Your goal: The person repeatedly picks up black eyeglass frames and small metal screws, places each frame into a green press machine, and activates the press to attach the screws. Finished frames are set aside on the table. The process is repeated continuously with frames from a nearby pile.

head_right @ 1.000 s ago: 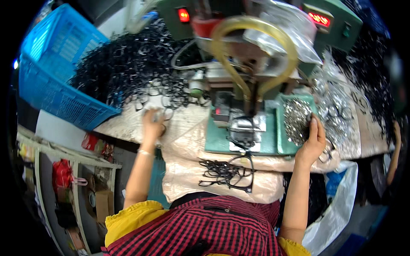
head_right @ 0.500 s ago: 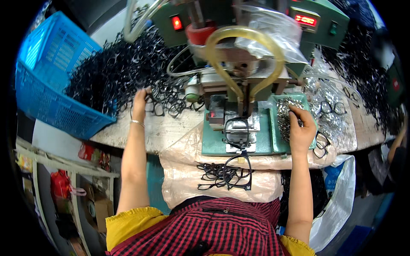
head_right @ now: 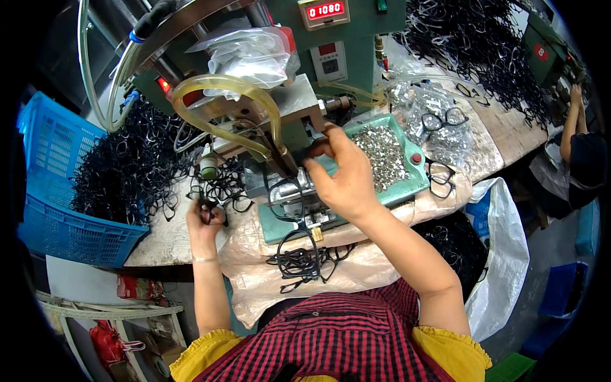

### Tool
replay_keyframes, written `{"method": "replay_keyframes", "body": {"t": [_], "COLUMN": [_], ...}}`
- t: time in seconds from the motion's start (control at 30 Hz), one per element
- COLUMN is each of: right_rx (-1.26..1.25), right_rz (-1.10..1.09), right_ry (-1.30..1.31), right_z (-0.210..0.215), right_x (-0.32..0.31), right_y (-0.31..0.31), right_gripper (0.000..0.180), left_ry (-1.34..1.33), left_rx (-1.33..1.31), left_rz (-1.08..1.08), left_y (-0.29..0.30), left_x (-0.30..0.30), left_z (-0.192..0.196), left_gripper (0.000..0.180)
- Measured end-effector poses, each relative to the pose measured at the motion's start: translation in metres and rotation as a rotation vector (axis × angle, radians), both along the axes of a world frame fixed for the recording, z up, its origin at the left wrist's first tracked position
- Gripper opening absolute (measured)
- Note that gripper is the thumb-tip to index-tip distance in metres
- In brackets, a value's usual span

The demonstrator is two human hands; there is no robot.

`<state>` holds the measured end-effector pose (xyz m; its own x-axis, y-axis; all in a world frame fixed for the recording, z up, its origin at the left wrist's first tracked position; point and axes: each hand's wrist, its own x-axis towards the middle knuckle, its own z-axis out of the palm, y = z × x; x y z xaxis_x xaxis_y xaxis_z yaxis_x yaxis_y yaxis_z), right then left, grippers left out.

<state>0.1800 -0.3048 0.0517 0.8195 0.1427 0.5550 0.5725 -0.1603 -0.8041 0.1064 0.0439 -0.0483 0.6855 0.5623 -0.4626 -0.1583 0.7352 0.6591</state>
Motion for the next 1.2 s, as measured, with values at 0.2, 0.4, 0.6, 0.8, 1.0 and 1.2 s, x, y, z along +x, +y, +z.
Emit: {"method": "replay_keyframes", "body": {"t": [0.2, 0.4, 0.6, 0.8, 1.0, 1.2], "right_rx": [0.191, 0.512, 0.376, 0.322, 0.372, 0.318], "right_rz": [0.064, 0.354, 0.284, 0.216, 0.201, 0.192], "right_ry": [0.107, 0.367, 0.282, 0.203, 0.238, 0.051], "right_z": [-0.012, -0.008, -0.011, -0.01, -0.007, -0.004], "right_x": [-0.005, -0.009, -0.014, -0.014, -0.02, -0.026], "right_y": [0.01, 0.016, 0.016, 0.016, 0.021, 0.01], "right_gripper": [0.055, 0.067, 0.067, 0.066, 0.064, 0.063], "left_ry": [-0.35, -0.822, -0.914, -0.75, -0.807, -1.058], "left_rx": [0.002, 1.326, 1.179, 1.192, 1.224, 0.804], "left_rz": [-0.097, -0.014, 0.077, 0.014, 0.088, -0.378], "left_y": [-0.105, -0.148, -0.153, -0.149, -0.157, -0.161], "left_x": [-0.037, -0.009, 0.013, 0.002, 0.008, -0.051], "left_z": [0.078, 0.151, 0.141, 0.145, 0.151, 0.177], "left_gripper": [0.015, 0.017, 0.015, 0.014, 0.011, 0.011]}}
